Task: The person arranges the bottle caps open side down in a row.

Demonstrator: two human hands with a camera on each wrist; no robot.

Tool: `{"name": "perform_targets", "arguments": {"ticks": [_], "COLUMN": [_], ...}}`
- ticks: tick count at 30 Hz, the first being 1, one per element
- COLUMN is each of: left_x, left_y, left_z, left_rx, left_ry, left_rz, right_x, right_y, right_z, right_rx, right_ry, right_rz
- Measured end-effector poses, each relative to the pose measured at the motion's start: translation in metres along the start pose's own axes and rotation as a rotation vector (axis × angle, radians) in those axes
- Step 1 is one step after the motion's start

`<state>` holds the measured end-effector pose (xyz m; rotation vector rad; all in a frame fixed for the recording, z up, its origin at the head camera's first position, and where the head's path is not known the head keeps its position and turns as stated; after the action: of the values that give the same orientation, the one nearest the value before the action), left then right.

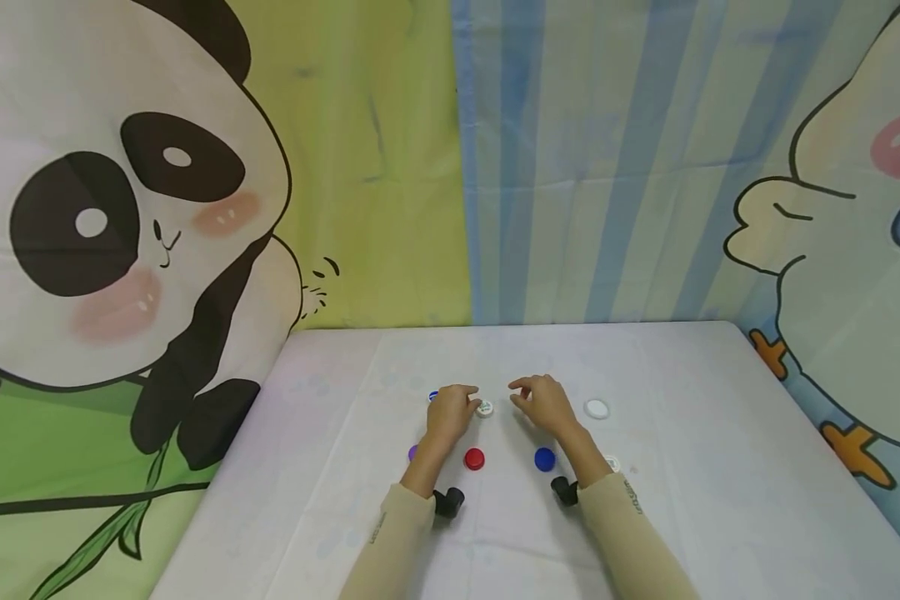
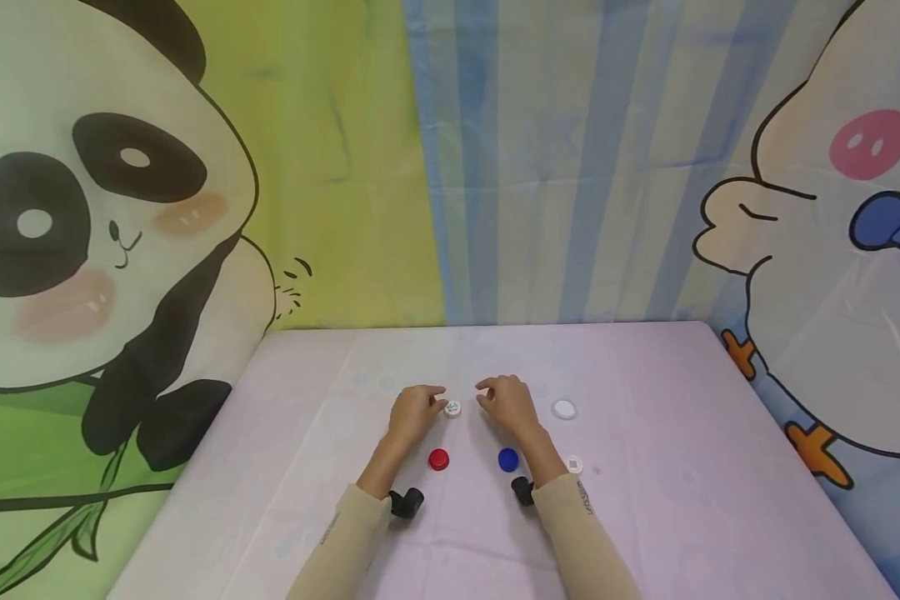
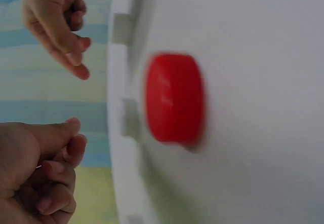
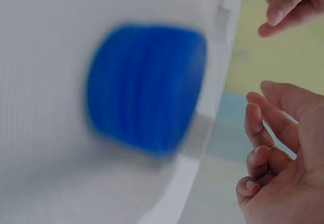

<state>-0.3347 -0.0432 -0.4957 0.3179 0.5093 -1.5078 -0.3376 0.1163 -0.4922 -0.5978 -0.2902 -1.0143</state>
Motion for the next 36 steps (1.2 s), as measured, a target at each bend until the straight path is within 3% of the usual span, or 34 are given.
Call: {"name": "perform_targets", "arguments": {"ticks": [6, 12, 17, 22, 26, 36], "left_x": [-0.035, -0.058, -0.061, -0.062, -0.064, -0.067], "left_y": [-0.001, -0.004, -0.004, 0.000, 0.001, -0.001], "left_z": [0.005, -0.017, -0.045, -0.058, -0.062, -0.060], "left_rx": [0.023, 0.045, 0.105, 0.123, 0.119, 0.128], "left_ry": [0.106, 0.056, -0.019, -0.050, -0.031, 0.018], "left_rz": [-0.038, -0.052, -0.027, -0.044, -0.068, -0.051], "right_x": [-0.015, -0.028, -0.040, -0.045, -0.045, -0.049], "right_y": [0.007, 0.014, 0.019, 0.023, 0.023, 0.024], "right_z": [0.023, 0.024, 0.014, 0.009, 0.011, 0.014], "right_rx": [-0.045, 0.025, 0.099, 0.119, 0.107, 0.091], "right_ry": [0.003, -0.026, -0.022, 0.002, 0.003, -0.013], "right_rz": [-0.009, -0.076, -0.107, -0.115, -0.128, -0.121]}}
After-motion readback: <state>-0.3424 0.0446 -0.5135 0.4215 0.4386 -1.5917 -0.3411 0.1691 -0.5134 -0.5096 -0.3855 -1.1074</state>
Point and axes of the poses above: each hand's wrist, its own y-axis away from the middle knuckle, its own z-axis out of the back of the hand, x = y × z, the point moved 6 cm from there along -y, towards the middle knuckle, and after that the axes turned 15 degrees about z, right-handed, at the moved point
